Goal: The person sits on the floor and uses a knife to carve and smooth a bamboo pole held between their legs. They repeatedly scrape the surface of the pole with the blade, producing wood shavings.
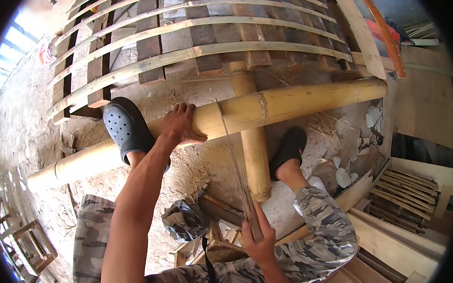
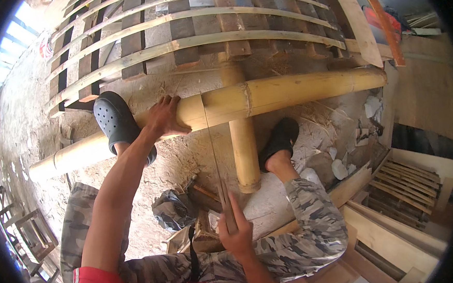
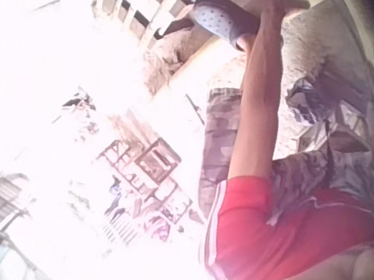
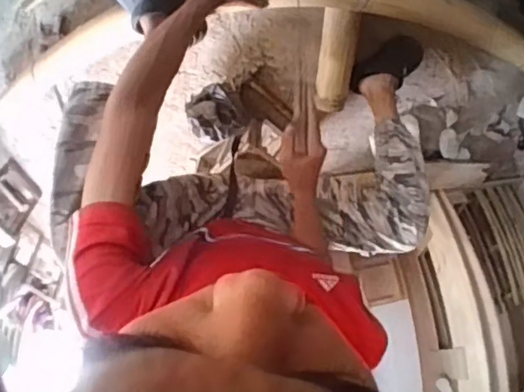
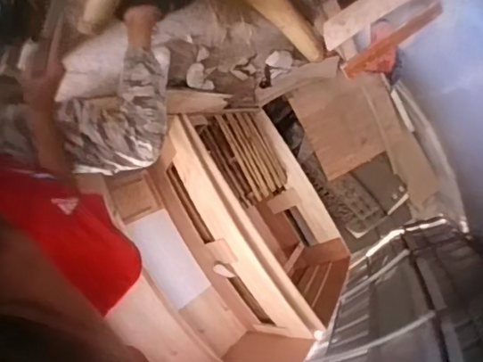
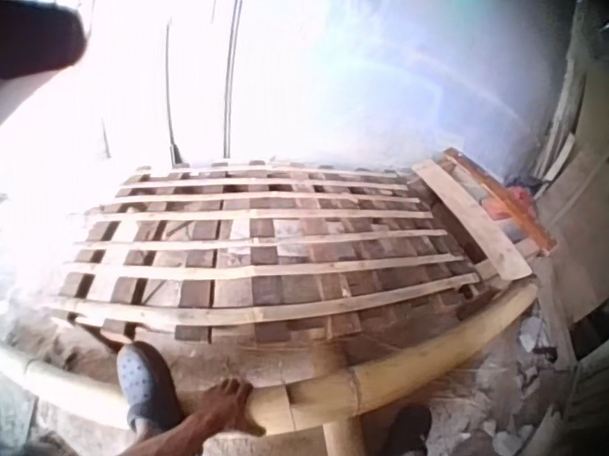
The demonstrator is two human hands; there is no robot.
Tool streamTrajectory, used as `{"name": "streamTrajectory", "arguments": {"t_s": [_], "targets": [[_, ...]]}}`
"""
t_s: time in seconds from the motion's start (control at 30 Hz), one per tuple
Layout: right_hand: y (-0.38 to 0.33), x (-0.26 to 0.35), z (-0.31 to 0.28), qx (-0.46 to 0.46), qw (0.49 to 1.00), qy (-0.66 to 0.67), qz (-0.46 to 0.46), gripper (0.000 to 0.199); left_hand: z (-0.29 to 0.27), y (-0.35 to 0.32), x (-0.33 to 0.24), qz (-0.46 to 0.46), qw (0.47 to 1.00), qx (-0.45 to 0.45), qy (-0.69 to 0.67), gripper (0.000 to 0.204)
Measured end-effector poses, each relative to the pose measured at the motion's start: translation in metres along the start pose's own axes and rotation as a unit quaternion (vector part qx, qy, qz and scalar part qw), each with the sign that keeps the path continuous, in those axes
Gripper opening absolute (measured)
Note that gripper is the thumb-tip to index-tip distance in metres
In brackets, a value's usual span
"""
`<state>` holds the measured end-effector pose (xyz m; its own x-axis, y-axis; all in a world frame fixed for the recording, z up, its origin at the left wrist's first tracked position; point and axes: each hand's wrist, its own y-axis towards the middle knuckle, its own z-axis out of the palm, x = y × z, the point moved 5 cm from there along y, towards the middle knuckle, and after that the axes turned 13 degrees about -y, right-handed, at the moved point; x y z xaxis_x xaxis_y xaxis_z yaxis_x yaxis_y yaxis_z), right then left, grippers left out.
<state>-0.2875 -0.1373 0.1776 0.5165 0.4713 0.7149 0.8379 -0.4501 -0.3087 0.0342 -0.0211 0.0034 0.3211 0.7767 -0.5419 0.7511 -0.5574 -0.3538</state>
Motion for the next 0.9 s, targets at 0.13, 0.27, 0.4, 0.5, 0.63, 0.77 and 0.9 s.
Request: {"name": "streamTrajectory", "arguments": {"t_s": [0.13,0.27,0.4,0.5,0.63,0.77,0.9], "targets": [[0.011,0.012,-0.007,0.038,0.999,0.008,0.006,0.059,-0.006,0.004,0.004,-0.010,1.000,0.010,0.006,0.109],[0.209,0.008,0.058,-0.101,0.988,-0.016,-0.119,0.051,0.006,0.022,-0.013,0.037,0.999,0.020,-0.009,0.108],[0.213,0.019,0.052,-0.056,0.995,-0.065,-0.050,0.054,0.006,0.024,-0.011,0.039,0.999,0.022,-0.014,0.108],[0.107,0.011,0.037,-0.057,0.988,-0.044,-0.135,0.058,-0.001,0.009,0.013,0.009,1.000,0.022,-0.014,0.109],[-0.026,0.014,-0.021,0.051,0.994,-0.037,0.089,0.061,0.000,0.002,0.000,0.012,1.000,-0.002,-0.012,0.109],[0.074,-0.005,0.020,-0.112,0.969,-0.071,-0.207,0.061,-0.008,0.013,-0.006,0.022,1.000,-0.003,-0.003,0.110],[0.236,0.039,0.051,-0.035,0.995,-0.085,-0.030,0.054,0.003,0.021,-0.014,0.032,0.999,0.012,0.000,0.112]]}}
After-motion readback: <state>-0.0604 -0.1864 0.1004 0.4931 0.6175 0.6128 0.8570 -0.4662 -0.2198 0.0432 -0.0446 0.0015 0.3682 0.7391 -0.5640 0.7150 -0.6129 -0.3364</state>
